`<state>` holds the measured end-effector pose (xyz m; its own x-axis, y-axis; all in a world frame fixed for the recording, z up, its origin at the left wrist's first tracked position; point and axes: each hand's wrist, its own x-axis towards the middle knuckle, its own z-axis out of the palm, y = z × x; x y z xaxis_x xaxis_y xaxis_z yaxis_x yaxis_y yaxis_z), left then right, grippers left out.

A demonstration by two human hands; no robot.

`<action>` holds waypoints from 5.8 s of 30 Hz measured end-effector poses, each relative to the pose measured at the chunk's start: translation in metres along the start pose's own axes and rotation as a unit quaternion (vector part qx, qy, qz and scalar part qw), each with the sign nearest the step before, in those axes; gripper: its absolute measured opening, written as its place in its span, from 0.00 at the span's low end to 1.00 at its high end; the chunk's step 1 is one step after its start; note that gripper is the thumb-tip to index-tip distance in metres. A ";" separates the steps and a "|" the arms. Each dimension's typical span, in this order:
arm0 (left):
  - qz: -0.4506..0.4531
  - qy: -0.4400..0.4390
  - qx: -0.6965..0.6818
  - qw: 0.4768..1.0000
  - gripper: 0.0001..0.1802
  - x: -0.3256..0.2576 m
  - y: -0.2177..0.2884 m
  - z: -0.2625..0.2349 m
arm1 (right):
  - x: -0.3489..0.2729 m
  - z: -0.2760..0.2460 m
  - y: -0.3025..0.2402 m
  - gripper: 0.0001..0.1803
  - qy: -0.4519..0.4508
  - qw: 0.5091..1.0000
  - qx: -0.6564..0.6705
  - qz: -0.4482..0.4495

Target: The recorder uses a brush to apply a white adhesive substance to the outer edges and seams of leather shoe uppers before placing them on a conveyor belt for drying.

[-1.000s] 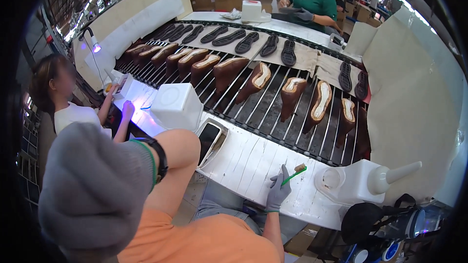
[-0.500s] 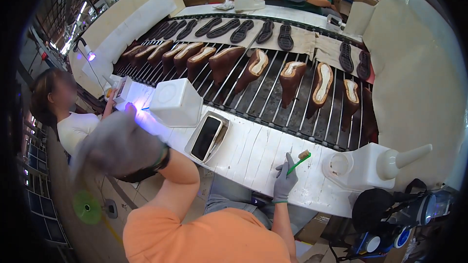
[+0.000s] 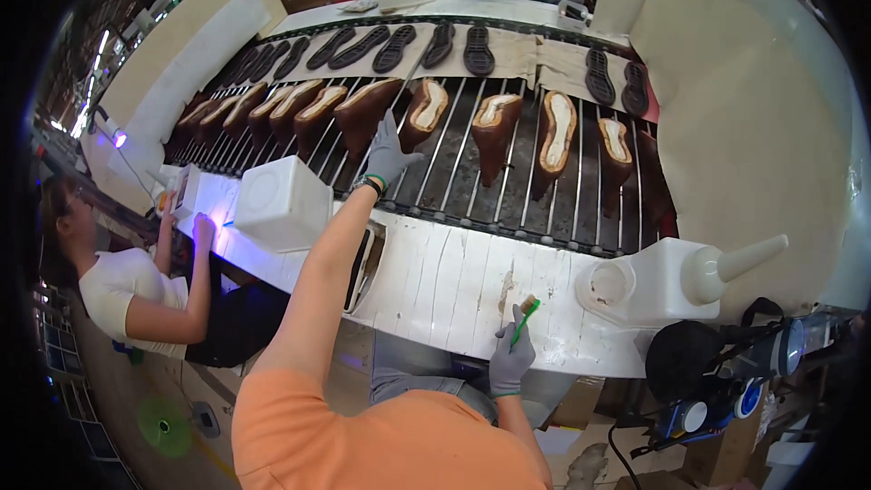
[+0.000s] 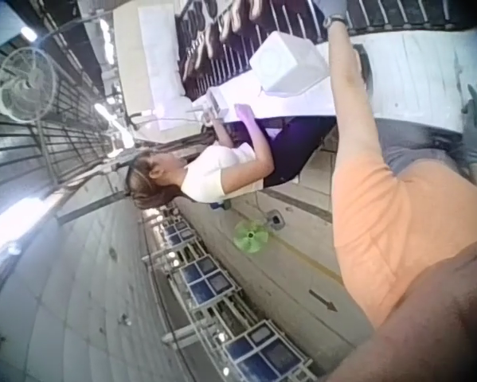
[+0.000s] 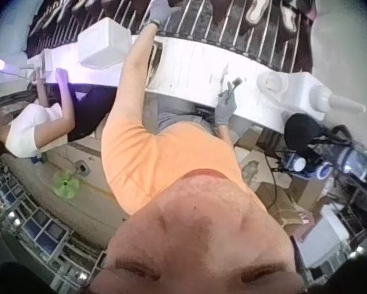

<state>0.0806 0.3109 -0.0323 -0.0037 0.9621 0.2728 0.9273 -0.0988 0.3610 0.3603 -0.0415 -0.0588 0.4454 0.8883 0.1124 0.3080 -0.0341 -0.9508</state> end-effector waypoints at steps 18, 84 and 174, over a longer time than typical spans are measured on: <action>-0.060 0.138 -0.168 0.974 0.33 0.056 0.026 -0.028 | 0.001 0.002 0.015 0.31 -0.004 0.977 -0.206 -0.055; 0.159 0.108 -0.198 0.961 0.33 -0.286 0.155 -0.042 | 0.025 -0.061 0.041 0.17 0.216 0.955 -0.157 -0.126; 0.457 -0.151 -0.485 0.730 0.19 -0.322 0.259 0.042 | 0.041 -0.040 0.004 0.27 0.022 0.895 0.347 0.280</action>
<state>0.3372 -0.0140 -0.0641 0.6691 0.3789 0.6393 -0.2105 -0.7284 0.6520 0.4134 -0.0235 -0.0461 0.4045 0.8012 -0.4409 -0.5627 -0.1620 -0.8107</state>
